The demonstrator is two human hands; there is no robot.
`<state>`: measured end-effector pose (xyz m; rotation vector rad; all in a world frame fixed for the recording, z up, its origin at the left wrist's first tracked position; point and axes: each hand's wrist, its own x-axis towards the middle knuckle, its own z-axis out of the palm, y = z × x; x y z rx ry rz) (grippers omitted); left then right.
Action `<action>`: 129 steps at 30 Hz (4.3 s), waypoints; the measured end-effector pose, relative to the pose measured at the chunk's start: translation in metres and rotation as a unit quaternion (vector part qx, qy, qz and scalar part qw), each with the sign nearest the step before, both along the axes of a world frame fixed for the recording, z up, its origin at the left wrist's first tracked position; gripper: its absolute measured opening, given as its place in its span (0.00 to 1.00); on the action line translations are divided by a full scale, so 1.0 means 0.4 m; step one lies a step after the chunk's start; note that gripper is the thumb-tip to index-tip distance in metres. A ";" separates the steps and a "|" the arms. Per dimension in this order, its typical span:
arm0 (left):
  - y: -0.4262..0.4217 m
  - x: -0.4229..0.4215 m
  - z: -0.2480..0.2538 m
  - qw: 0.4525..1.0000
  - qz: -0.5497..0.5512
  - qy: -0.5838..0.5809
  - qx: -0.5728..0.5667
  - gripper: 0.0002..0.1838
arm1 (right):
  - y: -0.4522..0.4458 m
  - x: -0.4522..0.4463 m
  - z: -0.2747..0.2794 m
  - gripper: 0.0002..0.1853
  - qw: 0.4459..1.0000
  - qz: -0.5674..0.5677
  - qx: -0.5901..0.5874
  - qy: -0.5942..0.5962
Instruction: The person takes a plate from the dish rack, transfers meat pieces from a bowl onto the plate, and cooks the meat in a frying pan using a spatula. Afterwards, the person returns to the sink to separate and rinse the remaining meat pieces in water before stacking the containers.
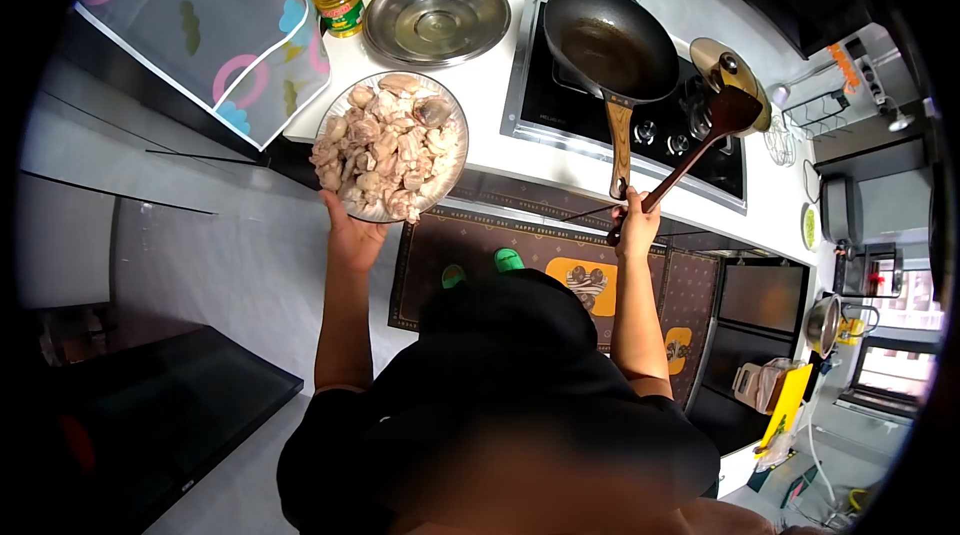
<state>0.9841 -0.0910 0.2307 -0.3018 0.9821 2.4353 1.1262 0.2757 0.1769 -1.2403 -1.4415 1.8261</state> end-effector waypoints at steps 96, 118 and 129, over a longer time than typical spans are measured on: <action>-0.142 0.610 0.194 0.996 -0.068 -0.005 0.065 0.42 | -0.267 1.312 0.219 0.07 0.977 -0.138 -0.097 -0.129; -0.192 0.616 0.141 0.994 -0.062 -0.027 0.091 0.40 | -0.383 1.378 0.239 0.08 0.957 -0.154 -0.158 -0.191; -0.197 0.610 0.136 0.993 -0.085 -0.019 0.080 0.41 | -0.390 1.380 0.204 0.08 0.980 -0.102 -0.088 -0.147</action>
